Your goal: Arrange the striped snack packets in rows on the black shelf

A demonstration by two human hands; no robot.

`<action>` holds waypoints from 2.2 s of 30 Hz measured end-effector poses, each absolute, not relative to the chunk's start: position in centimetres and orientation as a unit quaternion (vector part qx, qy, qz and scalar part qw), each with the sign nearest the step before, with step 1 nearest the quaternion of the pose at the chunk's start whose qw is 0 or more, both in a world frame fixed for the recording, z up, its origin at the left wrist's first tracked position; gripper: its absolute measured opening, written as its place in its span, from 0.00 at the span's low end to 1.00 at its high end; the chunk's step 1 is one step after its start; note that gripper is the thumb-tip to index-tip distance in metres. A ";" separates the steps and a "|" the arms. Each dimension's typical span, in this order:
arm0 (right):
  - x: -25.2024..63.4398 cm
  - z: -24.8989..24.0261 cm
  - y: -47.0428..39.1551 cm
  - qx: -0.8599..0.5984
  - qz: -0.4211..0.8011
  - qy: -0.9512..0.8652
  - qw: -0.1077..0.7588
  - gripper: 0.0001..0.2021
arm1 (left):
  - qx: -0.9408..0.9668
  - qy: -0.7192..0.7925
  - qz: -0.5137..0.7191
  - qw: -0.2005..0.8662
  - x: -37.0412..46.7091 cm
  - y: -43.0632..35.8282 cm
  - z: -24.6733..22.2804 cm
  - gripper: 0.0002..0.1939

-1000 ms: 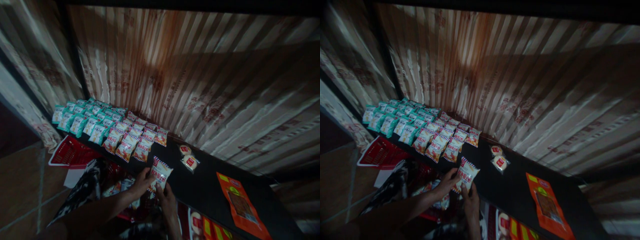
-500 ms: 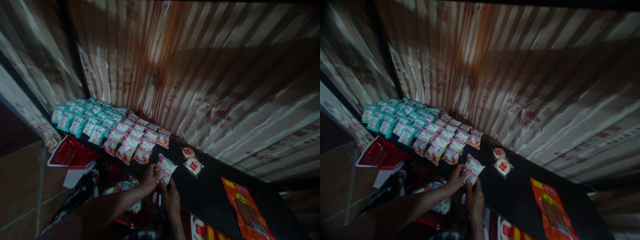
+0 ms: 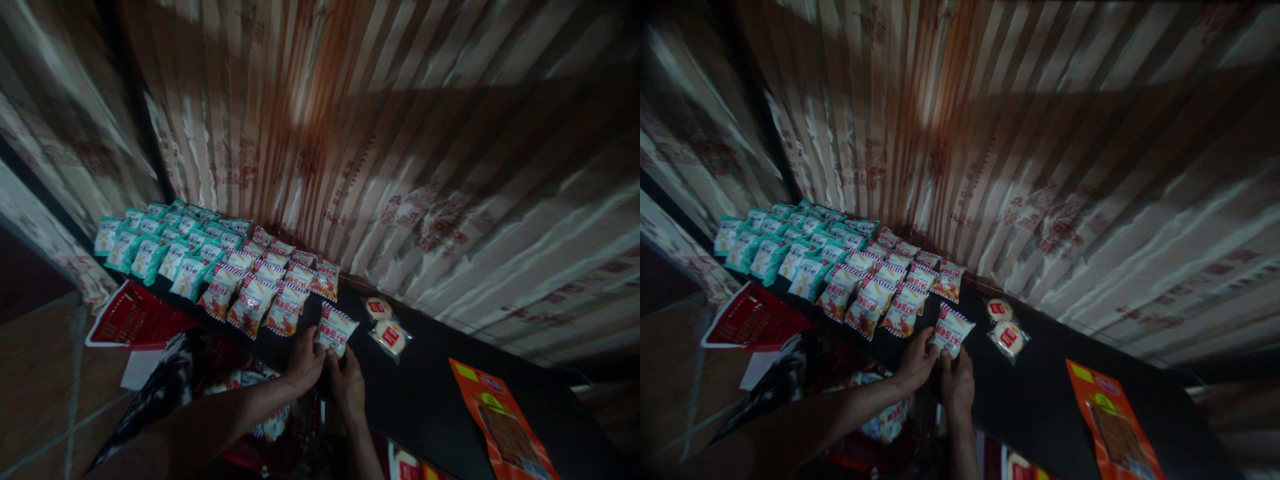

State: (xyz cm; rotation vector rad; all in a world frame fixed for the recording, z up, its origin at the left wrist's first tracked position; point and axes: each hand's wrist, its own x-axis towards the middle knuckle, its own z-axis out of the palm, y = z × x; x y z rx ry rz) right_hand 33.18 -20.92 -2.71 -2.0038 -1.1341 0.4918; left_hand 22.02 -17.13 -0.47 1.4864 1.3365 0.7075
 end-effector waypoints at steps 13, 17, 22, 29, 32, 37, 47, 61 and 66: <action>34.3 -2.7 -17.3 -0.790 0.180 -0.443 0.384 0.32 | 0.670 0.543 0.271 0.427 23.3 -14.9 0.9 0.26; 34.2 -2.6 -16.0 -0.790 0.173 -0.444 0.386 0.29 | 0.656 0.535 0.299 0.441 23.7 -14.0 0.9 0.23; 34.3 -2.4 -14.5 -0.798 0.159 -0.437 0.383 0.27 | 0.644 0.538 0.309 0.449 24.1 -12.8 1.1 0.24; 35.0 -2.3 -13.2 -0.795 0.154 -0.447 0.381 0.28 | 0.650 0.538 0.313 0.437 25.3 -11.3 0.9 0.22; 35.1 -2.2 -12.6 -0.794 0.166 -0.449 0.376 0.29 | 0.631 0.552 0.319 0.442 25.6 -10.9 0.6 0.22; 34.9 -2.2 -11.9 -0.792 0.169 -0.448 0.378 0.30 | 0.619 0.568 0.327 0.433 25.8 -10.4 0.5 0.23; 34.8 -1.7 -11.1 -0.783 0.207 -0.442 0.386 0.30 | 0.616 0.569 0.345 0.422 25.4 -10.1 0.7 0.23; 34.9 -2.2 -10.1 -0.773 0.210 -0.453 0.392 0.31 | 0.603 0.579 0.356 0.417 25.7 -9.9 0.7 0.25; 35.0 -2.9 -10.1 -0.749 0.176 -0.499 0.399 0.31 | 0.609 0.586 0.361 0.394 25.8 -10.3 0.5 0.26</action>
